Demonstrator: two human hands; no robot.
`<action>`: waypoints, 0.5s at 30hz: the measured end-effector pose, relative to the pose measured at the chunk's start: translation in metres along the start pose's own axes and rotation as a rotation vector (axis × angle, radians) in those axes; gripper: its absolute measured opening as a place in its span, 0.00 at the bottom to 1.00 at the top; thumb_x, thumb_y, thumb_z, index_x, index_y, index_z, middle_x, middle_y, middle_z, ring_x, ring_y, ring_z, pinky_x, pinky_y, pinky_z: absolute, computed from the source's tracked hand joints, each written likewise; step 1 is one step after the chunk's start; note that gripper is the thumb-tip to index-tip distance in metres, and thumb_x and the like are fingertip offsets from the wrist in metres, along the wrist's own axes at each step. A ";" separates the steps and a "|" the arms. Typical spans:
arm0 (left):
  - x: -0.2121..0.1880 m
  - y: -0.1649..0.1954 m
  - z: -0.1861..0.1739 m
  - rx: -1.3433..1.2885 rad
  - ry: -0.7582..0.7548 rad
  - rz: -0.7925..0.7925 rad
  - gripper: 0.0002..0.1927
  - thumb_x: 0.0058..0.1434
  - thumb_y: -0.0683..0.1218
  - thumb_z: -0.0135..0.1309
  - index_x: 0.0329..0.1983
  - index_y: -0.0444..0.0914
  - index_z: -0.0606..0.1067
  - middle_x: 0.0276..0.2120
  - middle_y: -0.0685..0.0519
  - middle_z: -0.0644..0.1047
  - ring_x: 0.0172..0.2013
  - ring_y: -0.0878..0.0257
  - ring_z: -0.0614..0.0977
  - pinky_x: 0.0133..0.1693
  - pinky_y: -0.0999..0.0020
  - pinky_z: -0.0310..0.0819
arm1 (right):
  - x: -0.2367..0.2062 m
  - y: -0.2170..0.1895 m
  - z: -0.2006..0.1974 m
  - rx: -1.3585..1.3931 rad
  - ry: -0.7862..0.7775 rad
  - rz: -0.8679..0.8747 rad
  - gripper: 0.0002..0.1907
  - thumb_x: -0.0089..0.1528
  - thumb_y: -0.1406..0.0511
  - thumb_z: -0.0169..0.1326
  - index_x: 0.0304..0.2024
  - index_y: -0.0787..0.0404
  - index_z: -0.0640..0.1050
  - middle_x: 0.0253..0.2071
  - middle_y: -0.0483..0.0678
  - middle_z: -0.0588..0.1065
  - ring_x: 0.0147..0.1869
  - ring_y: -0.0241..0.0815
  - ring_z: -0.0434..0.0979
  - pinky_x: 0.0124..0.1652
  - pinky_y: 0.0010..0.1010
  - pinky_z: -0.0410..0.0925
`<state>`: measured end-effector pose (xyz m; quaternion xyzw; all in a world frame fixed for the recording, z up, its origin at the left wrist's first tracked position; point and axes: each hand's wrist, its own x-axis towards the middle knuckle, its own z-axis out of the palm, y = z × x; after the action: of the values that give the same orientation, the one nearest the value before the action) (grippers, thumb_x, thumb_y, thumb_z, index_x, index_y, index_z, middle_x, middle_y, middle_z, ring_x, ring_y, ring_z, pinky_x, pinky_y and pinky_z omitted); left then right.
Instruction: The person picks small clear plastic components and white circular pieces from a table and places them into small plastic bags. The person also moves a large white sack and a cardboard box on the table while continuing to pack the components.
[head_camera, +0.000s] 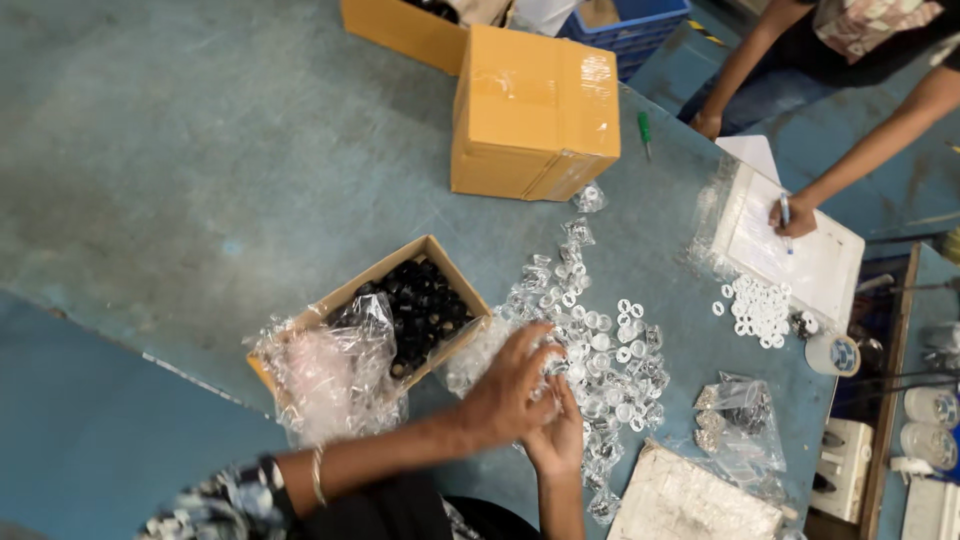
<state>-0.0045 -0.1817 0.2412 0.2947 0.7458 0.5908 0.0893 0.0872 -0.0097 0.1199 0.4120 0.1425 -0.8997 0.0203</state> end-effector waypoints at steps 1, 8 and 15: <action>0.012 -0.006 -0.015 0.077 0.057 0.088 0.30 0.59 0.43 0.58 0.64 0.34 0.64 0.68 0.36 0.61 0.70 0.36 0.64 0.68 0.43 0.62 | -0.005 -0.003 0.006 0.075 -0.103 0.013 0.09 0.67 0.59 0.50 0.40 0.57 0.76 0.41 0.49 0.76 0.46 0.42 0.76 0.40 0.33 0.72; 0.173 -0.082 -0.073 0.534 -0.054 -0.042 0.43 0.57 0.53 0.63 0.70 0.35 0.56 0.67 0.24 0.51 0.67 0.26 0.53 0.65 0.32 0.50 | -0.026 -0.029 0.021 0.097 -0.160 -0.124 0.09 0.67 0.63 0.52 0.34 0.62 0.75 0.35 0.52 0.75 0.35 0.40 0.72 0.23 0.23 0.63; 0.326 -0.131 -0.025 1.029 -0.013 0.162 0.30 0.66 0.52 0.51 0.73 0.57 0.64 0.74 0.34 0.46 0.71 0.25 0.44 0.64 0.21 0.39 | -0.022 -0.041 0.013 -0.008 -0.142 -0.271 0.11 0.68 0.61 0.52 0.35 0.63 0.75 0.34 0.52 0.76 0.37 0.44 0.75 0.24 0.26 0.64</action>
<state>-0.3243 -0.0414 0.1963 0.3609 0.9139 0.1509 -0.1084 0.0859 0.0239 0.1545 0.3242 0.1985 -0.9206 -0.0896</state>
